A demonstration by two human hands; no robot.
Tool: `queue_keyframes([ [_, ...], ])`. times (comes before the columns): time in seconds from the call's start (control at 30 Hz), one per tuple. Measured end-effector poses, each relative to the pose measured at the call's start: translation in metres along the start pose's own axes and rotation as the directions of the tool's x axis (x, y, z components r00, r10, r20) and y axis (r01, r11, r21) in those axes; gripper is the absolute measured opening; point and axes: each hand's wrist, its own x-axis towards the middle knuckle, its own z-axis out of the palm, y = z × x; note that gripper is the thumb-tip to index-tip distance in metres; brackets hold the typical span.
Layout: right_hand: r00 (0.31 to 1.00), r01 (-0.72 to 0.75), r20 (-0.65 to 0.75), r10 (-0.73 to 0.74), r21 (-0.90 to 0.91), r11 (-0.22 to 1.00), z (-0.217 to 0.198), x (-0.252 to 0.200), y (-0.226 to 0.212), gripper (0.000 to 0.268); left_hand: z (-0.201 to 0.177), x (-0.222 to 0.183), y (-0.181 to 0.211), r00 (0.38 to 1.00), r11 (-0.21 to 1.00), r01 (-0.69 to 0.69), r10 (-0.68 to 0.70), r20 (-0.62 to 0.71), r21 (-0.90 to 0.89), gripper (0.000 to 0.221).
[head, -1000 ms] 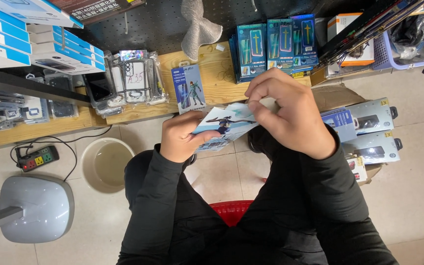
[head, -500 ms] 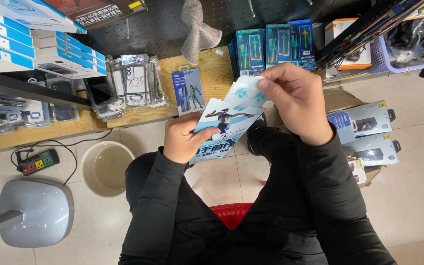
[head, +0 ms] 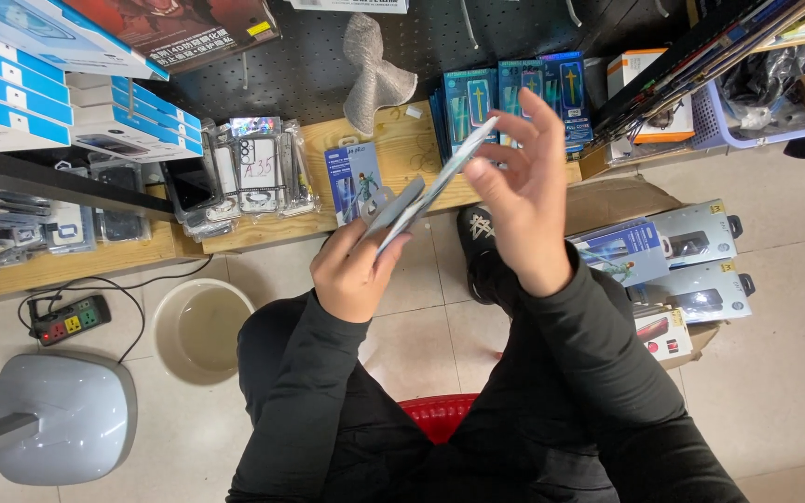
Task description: Unboxing electronic accessories from their packaging and cleaning them with a cloth.
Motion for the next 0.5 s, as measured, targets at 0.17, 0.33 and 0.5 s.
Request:
queue_keyframes([
  [0.17,1.0,-0.011,0.001,0.011,0.039,0.999,0.008,-0.004,-0.006,0.074,0.002,0.004,0.016,0.995,0.994,-0.087,0.09,-0.034,0.072,0.023],
  [0.33,0.998,0.064,-0.003,-0.066,0.246,0.967,0.0,-0.002,-0.002,0.068,0.002,0.007,0.021,0.996,0.996,-0.085,0.085,-0.017,0.026,0.018],
  [0.5,0.984,0.181,-0.014,-0.18,0.094,0.979,0.004,-0.003,-0.006,0.062,0.006,0.001,0.02,0.997,0.997,-0.071,0.071,0.022,0.011,0.024],
])
